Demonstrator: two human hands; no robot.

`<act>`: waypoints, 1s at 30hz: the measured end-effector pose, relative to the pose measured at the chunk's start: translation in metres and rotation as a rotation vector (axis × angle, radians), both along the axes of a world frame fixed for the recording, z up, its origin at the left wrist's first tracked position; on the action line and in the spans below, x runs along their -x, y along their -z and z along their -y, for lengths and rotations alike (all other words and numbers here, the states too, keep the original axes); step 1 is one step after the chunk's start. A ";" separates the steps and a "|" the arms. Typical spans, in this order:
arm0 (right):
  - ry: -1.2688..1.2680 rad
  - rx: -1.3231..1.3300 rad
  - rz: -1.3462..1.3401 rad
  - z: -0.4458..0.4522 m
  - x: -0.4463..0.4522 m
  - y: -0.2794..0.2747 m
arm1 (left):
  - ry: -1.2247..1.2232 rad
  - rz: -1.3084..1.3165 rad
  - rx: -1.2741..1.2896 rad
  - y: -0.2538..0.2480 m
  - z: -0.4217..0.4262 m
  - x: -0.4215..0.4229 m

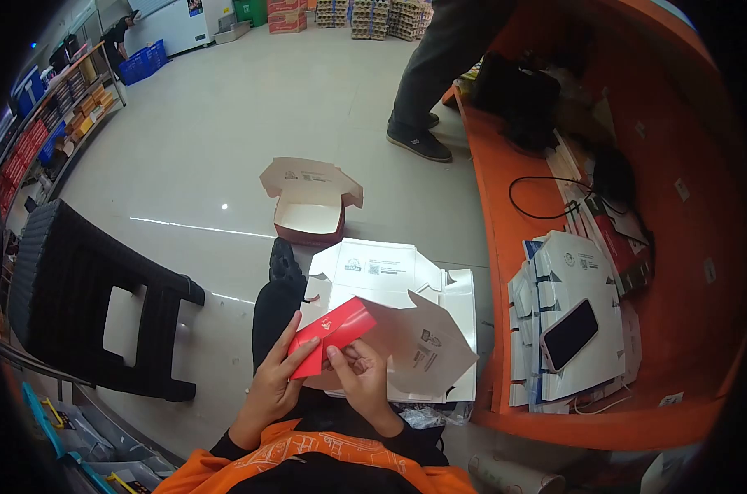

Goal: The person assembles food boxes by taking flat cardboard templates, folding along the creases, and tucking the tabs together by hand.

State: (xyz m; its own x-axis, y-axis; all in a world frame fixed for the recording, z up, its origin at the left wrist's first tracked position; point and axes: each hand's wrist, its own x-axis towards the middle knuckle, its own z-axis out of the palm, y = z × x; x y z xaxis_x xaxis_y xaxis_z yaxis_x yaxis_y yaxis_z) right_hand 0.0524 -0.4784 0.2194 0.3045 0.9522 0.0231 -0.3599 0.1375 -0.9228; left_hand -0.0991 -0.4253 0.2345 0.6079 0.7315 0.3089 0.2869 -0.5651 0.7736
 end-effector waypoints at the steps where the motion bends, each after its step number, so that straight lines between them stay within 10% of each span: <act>1: 0.014 0.011 0.041 0.000 0.001 -0.001 | -0.002 -0.026 -0.017 -0.001 -0.001 0.001; 15: 0.209 -0.002 0.715 0.002 0.020 -0.011 | -0.105 -0.193 -0.077 0.000 0.008 -0.009; 30: 0.057 -0.109 0.800 0.004 0.008 0.000 | 0.165 -0.149 0.115 0.006 -0.015 -0.002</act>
State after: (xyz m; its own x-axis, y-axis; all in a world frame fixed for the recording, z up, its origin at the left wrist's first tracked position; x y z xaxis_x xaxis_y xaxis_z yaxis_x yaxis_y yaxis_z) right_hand 0.0441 -0.4823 0.2190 0.2040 0.9156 0.3465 0.4136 0.2402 -0.8782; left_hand -0.0969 -0.4104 0.2283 0.7550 0.6433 0.1272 0.3138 -0.5247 0.7913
